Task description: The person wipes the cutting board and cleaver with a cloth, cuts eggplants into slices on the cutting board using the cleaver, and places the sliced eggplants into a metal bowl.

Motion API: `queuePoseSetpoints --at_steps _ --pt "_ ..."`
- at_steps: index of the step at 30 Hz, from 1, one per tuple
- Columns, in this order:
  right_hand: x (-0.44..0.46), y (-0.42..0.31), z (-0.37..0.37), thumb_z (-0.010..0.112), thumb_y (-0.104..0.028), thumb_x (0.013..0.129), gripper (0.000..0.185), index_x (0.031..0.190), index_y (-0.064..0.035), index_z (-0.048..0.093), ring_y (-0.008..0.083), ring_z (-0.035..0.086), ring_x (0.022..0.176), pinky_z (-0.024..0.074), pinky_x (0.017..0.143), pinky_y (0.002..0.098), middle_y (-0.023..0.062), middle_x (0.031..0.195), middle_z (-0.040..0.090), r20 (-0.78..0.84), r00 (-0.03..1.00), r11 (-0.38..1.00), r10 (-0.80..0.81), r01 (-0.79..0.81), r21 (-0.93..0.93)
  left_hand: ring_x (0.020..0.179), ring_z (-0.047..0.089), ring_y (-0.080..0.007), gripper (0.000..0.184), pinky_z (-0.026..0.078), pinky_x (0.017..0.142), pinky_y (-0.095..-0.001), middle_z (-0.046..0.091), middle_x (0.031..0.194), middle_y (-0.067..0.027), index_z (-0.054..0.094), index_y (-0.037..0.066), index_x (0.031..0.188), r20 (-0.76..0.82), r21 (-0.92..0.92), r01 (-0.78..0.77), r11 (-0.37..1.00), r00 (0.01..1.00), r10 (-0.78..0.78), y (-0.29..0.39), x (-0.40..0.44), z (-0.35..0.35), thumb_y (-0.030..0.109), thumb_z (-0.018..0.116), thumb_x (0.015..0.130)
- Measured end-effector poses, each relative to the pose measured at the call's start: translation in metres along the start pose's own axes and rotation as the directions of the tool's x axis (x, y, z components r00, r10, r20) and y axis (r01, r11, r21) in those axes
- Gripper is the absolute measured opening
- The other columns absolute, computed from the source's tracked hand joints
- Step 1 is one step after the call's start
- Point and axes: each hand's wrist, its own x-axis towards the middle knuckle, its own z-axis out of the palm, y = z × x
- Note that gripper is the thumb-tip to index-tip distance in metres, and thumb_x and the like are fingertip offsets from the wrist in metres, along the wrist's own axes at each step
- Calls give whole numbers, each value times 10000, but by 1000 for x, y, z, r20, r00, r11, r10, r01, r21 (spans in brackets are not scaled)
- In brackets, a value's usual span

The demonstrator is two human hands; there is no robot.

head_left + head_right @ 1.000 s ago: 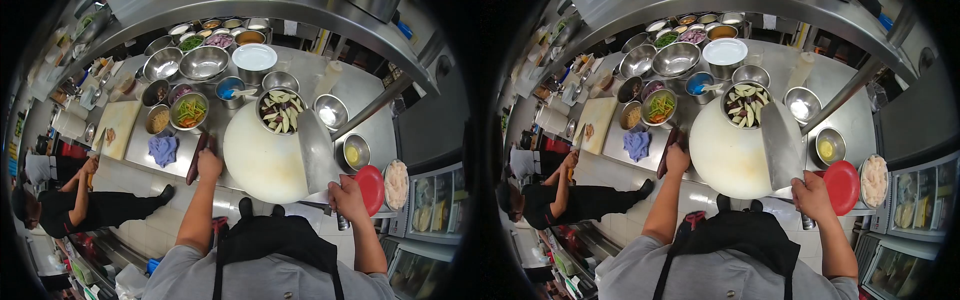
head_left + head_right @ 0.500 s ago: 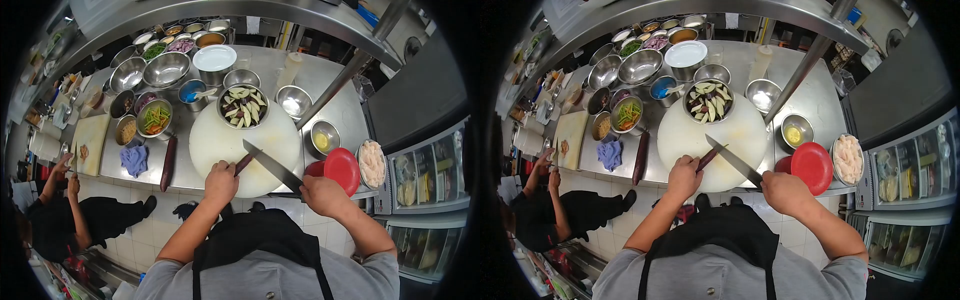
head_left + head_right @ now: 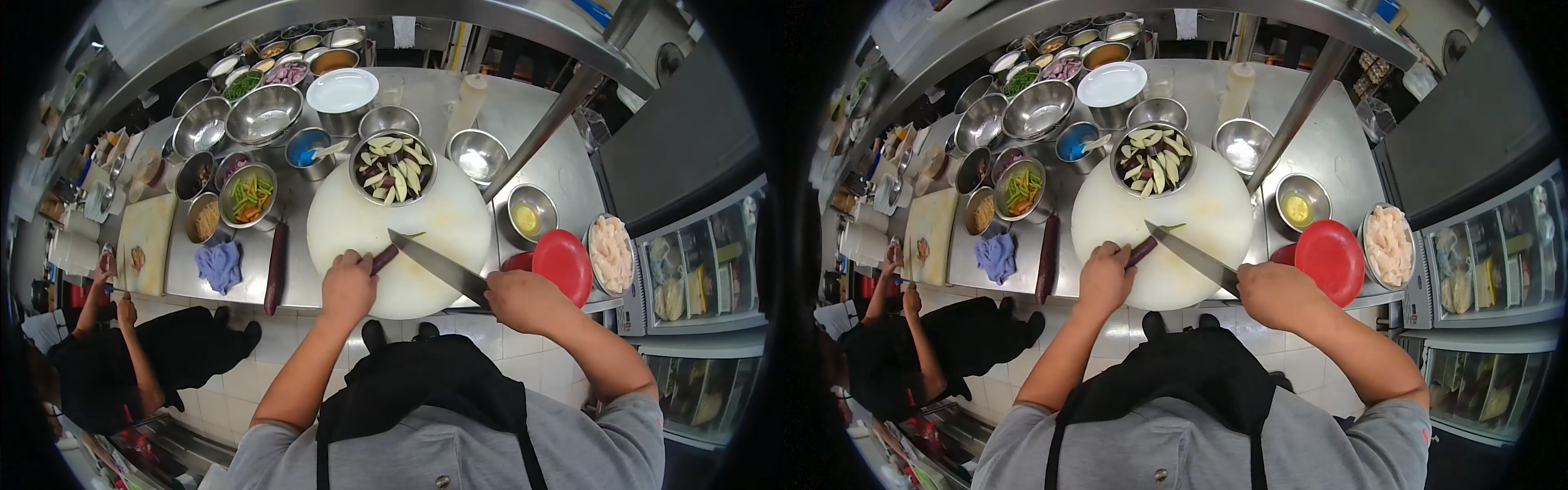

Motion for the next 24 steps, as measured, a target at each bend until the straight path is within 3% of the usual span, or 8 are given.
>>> queuePoseSetpoints --at_steps 4,7,10,12,14,18,21,24 --pt "-25 7 -24 568 -184 968 228 893 26 614 441 659 819 510 731 546 244 810 664 -121 992 994 43 -31 102 1029 615 -351 360 515 903 -468 649 1018 -147 715 35 1104 -27 45 -98 994 995 99 15 26 -14 252 748 819" --pt "-26 15 -21 612 -197 965 270 844 38 561 497 603 795 469 689 537 288 790 607 -243 951 939 191 -105 328 1105 615 -322 525 514 906 -456 671 1138 -162 619 -28 1299 -104 -2 -128 992 986 127 24 63 38 264 698 869" --pt "-22 20 -4 609 -152 951 243 833 50 543 510 583 796 471 698 520 293 785 592 -271 926 898 261 -131 419 1039 649 -327 302 526 876 -461 690 1054 -143 696 24 1061 -158 98 -132 986 976 147 31 87 58 248 712 858" --pt "-18 36 19 596 -119 970 195 862 34 542 399 613 651 482 600 438 214 712 600 -284 946 837 158 25 547 1010 659 -309 203 526 852 -454 696 1016 -136 706 49 998 -139 105 -52 993 988 67 40 97 62 194 658 864" --pt "-13 30 17 591 -123 1009 129 953 -70 487 87 472 457 365 390 269 2 656 527 -170 928 594 331 -65 802 983 658 -299 163 514 824 -450 699 976 -133 715 77 936 -190 147 26 989 982 3 48 99 60 139 586 858" --pt "-9 32 14 581 -158 1030 133 936 -77 531 92 490 445 372 382 264 -2 621 508 -173 904 606 391 -111 787 933 658 -370 192 491 862 -519 695 952 -261 745 21 812 -474 291 212 933 879 -52 60 104 91 158 610 810" --pt "-2 47 11 573 -182 1039 155 930 -88 515 96 481 438 365 379 252 -2 604 493 -171 926 654 337 -100 750 864 693 -301 155 491 844 -491 731 895 -149 759 80 779 -270 -36 81 996 959 -88 64 118 103 150 623 804" --pt "6 49 8 570 -196 1049 151 951 -89 531 89 466 441 377 385 249 -4 622 475 -185 956 624 229 2 782 943 656 -279 163 454 840 -453 695 947 -117 766 97 768 -408 -38 31 999 912 -43 67 104 93 166 626 814"
